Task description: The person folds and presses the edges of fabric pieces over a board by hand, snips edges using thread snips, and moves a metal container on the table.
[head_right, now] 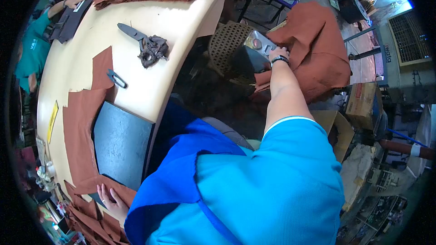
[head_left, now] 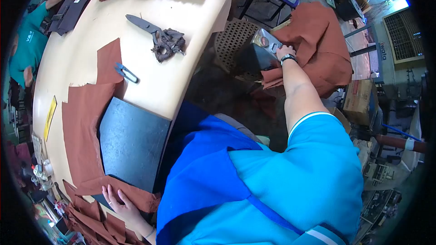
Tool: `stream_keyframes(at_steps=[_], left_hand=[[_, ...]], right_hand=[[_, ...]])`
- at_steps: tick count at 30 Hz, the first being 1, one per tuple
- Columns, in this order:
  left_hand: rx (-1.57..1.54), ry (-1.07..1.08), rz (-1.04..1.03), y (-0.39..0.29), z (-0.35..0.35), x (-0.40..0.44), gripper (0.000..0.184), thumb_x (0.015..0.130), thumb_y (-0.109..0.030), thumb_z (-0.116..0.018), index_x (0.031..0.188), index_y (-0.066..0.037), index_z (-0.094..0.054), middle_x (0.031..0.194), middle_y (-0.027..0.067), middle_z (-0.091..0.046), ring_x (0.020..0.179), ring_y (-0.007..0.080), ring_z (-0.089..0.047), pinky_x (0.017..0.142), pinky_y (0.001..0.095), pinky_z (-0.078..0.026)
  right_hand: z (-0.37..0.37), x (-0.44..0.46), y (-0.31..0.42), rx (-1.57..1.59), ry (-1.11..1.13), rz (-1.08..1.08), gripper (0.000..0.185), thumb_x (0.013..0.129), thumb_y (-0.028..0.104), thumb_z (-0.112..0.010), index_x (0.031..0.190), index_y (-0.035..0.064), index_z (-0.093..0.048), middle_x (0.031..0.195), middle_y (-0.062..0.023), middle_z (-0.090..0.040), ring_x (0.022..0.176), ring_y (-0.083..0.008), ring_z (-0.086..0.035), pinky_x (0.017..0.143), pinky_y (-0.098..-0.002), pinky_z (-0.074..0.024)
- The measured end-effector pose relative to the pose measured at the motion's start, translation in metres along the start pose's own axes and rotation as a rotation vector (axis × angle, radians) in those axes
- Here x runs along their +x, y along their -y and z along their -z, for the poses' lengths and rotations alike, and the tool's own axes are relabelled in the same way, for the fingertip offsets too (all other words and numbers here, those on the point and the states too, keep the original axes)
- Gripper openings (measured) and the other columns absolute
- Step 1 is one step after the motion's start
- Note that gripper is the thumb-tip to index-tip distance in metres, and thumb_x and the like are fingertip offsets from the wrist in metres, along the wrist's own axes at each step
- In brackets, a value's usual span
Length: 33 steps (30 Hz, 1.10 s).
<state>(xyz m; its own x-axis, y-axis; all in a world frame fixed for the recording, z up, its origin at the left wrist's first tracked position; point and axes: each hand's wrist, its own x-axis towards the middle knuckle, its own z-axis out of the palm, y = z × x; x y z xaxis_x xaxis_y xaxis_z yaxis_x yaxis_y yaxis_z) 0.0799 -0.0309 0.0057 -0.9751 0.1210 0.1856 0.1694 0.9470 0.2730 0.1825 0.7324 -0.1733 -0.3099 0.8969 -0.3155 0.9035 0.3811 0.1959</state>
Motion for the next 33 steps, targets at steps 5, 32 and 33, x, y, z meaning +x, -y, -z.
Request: stream_keyframes(at_steps=[5, 32, 33], left_hand=[[-0.08, -0.015, 0.026, 0.0, -0.003, -0.001, 0.036, 0.099, -0.018, -0.055, 0.131, 0.0, -0.057, 0.147, 0.019, -0.047, 0.136, 0.0364, -0.042, 0.113, 0.0442, -0.033], [-0.244, -0.147, 0.096, -0.014, 0.031, 0.014, 0.046, 0.089, -0.028, -0.069, 0.129, -0.008, -0.059, 0.143, 0.0148, -0.051, 0.132, 0.0368, -0.047, 0.112, 0.0511, -0.032], [-0.287, -0.145, 0.048, -0.02, 0.037, 0.022, 0.046, 0.089, -0.027, -0.07, 0.13, -0.008, -0.058, 0.142, 0.015, -0.051, 0.132, 0.0358, -0.048, 0.111, 0.0488, -0.034]], right_hand=[[-0.011, 0.018, 0.012, 0.2, -0.194, 0.032, 0.046, 0.085, 0.039, -0.059, 0.111, 0.0034, -0.071, 0.124, -0.0237, -0.063, 0.117, -0.0376, -0.06, 0.101, -0.0465, -0.0465], [0.128, -0.007, 0.038, 1.866, 0.588, 0.248, 0.027, 0.098, 0.043, -0.059, 0.085, 0.02, -0.055, 0.076, 0.0064, -0.056, 0.051, 0.0003, -0.045, 0.039, -0.0137, -0.0334], [0.153, -0.035, 0.044, 1.871, 0.54, 0.393, 0.023, 0.098, 0.04, -0.061, 0.093, 0.0178, -0.057, 0.083, 0.0039, -0.06, 0.054, 0.0007, -0.049, 0.041, -0.0124, -0.0377]])
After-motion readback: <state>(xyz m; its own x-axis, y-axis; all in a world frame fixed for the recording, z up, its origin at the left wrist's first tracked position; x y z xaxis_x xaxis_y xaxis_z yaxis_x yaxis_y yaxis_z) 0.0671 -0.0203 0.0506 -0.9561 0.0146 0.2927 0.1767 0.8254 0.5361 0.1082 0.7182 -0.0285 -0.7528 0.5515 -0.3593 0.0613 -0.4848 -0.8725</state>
